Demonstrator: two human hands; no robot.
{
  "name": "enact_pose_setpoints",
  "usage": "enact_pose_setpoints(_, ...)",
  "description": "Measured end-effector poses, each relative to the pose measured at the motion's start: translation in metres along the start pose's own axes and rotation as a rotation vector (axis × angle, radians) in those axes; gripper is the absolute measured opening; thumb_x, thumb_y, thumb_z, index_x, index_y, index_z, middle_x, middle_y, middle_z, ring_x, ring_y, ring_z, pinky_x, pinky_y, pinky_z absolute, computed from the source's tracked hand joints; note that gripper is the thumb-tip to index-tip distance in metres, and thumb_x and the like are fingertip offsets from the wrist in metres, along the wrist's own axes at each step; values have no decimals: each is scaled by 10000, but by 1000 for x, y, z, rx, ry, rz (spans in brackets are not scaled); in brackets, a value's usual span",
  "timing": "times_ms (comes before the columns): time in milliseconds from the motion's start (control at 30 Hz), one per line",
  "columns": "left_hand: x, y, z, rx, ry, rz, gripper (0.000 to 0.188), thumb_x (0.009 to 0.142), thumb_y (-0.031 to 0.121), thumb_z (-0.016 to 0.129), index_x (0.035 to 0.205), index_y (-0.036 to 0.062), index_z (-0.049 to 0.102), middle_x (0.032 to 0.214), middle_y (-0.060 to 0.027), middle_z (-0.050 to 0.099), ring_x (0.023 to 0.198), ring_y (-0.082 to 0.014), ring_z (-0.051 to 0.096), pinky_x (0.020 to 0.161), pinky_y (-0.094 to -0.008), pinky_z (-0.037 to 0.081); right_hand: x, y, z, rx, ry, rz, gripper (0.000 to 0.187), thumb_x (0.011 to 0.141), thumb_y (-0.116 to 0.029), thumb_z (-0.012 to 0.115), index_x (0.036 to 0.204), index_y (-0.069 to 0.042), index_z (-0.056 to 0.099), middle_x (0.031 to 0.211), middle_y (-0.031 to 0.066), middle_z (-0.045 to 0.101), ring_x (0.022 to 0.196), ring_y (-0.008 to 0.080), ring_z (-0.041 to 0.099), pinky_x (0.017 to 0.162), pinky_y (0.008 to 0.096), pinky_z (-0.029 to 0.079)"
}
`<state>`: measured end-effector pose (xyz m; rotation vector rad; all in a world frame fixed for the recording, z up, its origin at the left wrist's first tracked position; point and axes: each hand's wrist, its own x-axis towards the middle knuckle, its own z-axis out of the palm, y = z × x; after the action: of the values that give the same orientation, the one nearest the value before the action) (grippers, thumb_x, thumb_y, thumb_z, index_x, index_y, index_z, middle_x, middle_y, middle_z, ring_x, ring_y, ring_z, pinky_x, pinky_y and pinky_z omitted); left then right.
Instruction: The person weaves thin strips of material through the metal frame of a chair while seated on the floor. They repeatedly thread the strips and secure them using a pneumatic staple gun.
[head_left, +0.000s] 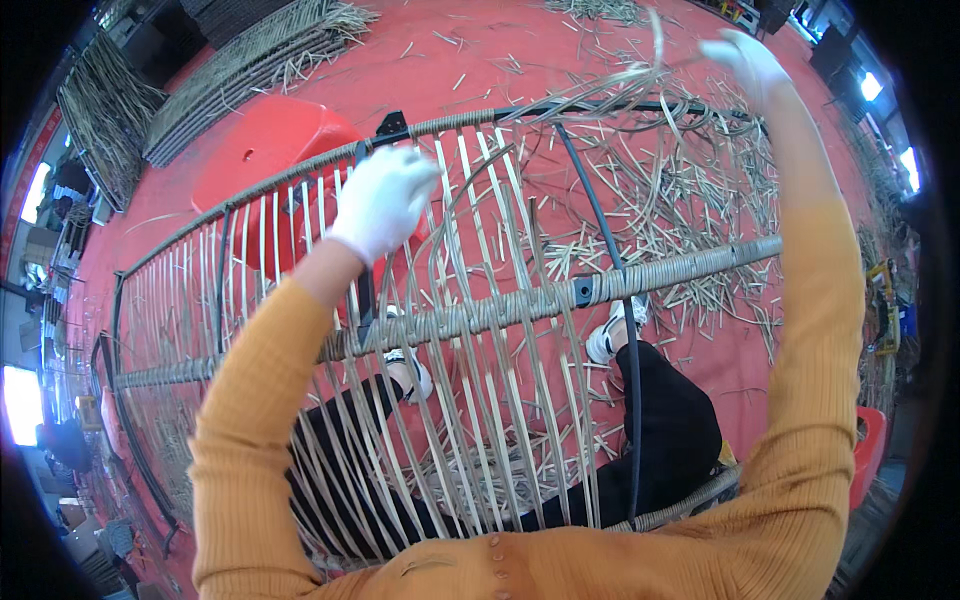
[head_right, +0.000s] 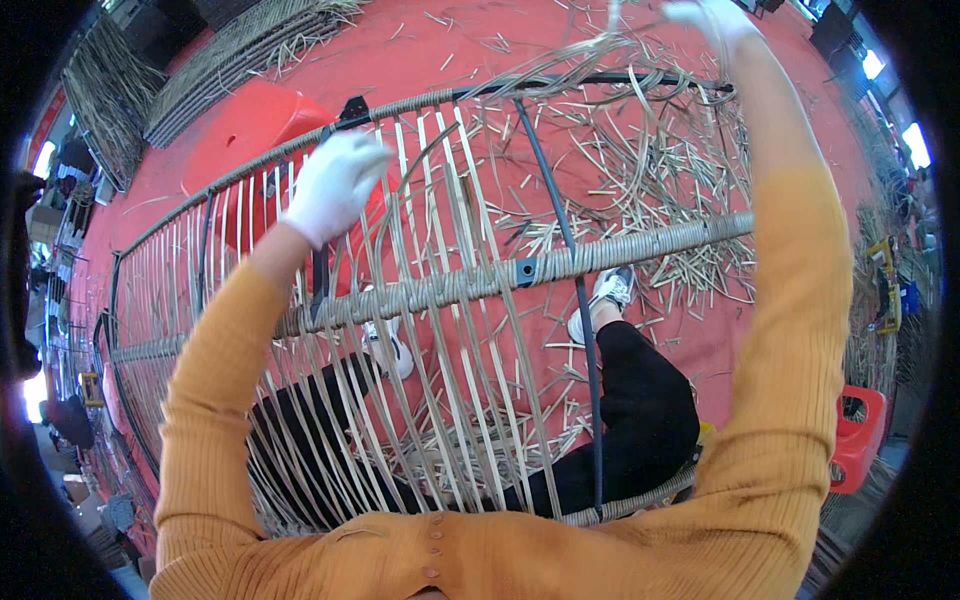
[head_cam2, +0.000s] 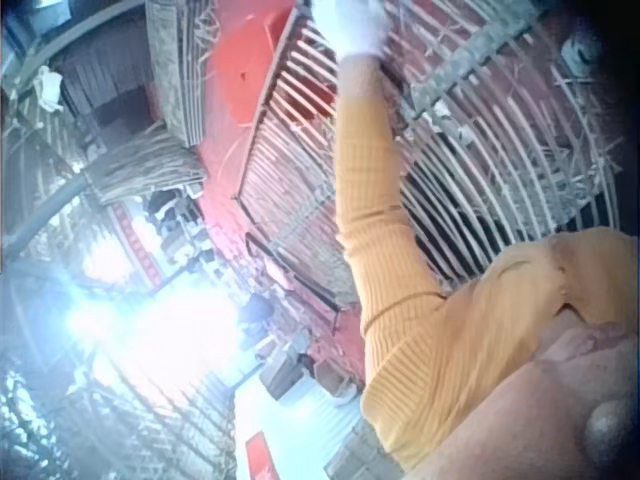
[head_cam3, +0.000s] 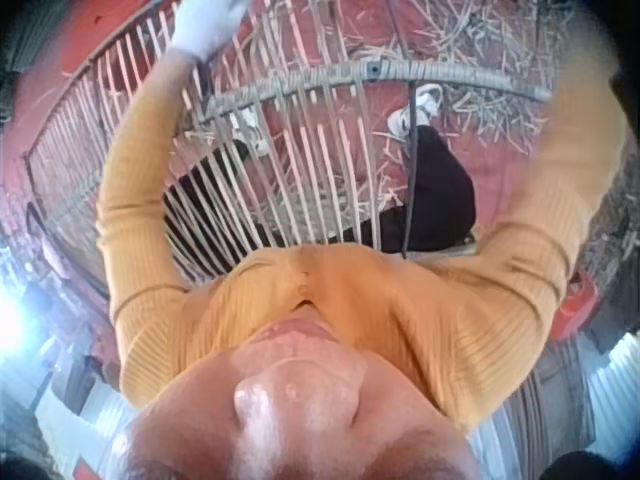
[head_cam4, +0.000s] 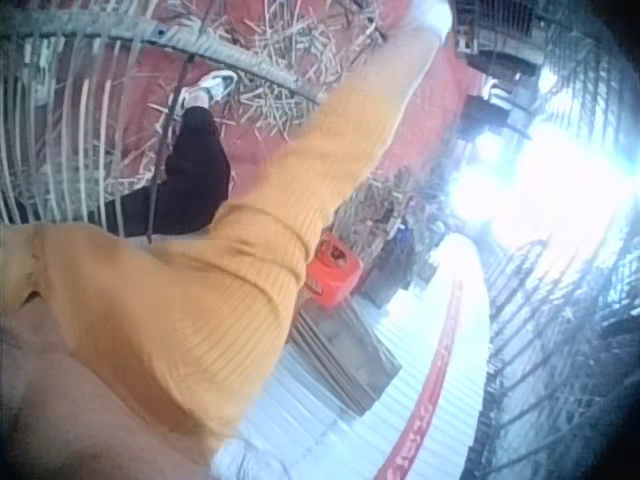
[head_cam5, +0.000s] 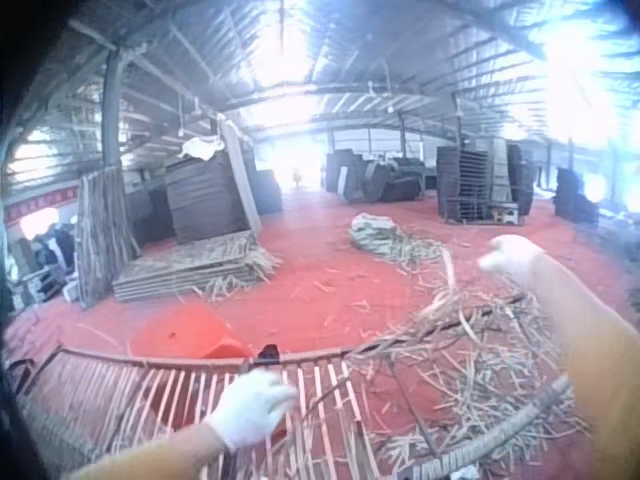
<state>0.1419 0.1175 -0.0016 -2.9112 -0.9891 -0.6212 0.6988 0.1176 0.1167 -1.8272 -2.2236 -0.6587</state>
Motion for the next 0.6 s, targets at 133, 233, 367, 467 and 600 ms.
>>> enact_pose_setpoints(133, 77, -13, 39, 103, 98, 125, 297, 902, 166, 580, 1179, 105, 667, 1185, -124, 654, 1105, -343, 616, 933, -438, 516, -175, -107, -64, -185, 566, 286, 521, 817, -102, 749, 1305, -31, 581, 1309, 150, 617, 1175, 257, 616, 1009, 349, 473)
enact_pose_setpoints(233, 116, -17, 74, -43, 22, 119, 280, 867, 187, 633, 1128, 135, 718, 1180, -84, 677, 1042, -312, 650, 885, -414, 547, -273, -248, -84, 241, 709, 218, 239, 857, 85, 604, 1080, -3, 606, 1013, 111, 617, 881, 245, 585, 842, 373, 486)
enact_pose_setpoints(367, 144, -28, 82, -563, 26, -199, 298, 801, 271, 749, 1034, 86, 731, 981, -53, 729, 810, -185, 673, 724, -313, 545, -331, -324, -37, 681, -578, 244, 86, 822, -89, 624, 893, -72, 670, 823, 118, 653, 758, 316, 635, 704, 411, 494)
enact_pose_setpoints(467, 169, -49, 77, 320, -210, 237, 209, 853, 264, 737, 903, 62, 748, 823, -46, 733, 776, -104, 652, 675, -303, 512, -287, -317, 47, 540, -872, -167, 57, 847, -129, 612, 852, -83, 644, 795, 132, 621, 755, 360, 625, 693, 426, 506)
enact_pose_setpoints(600, 194, -73, 103, -944, -524, -750, 189, 883, 248, 725, 899, 63, 764, 793, -13, 708, 730, -114, 622, 660, -335, 491, -134, -316, 153, 1612, -339, 408, 249, 896, -145, 660, 1107, -22, 608, 921, 25, 608, 833, 160, 594, 773, 325, 483)
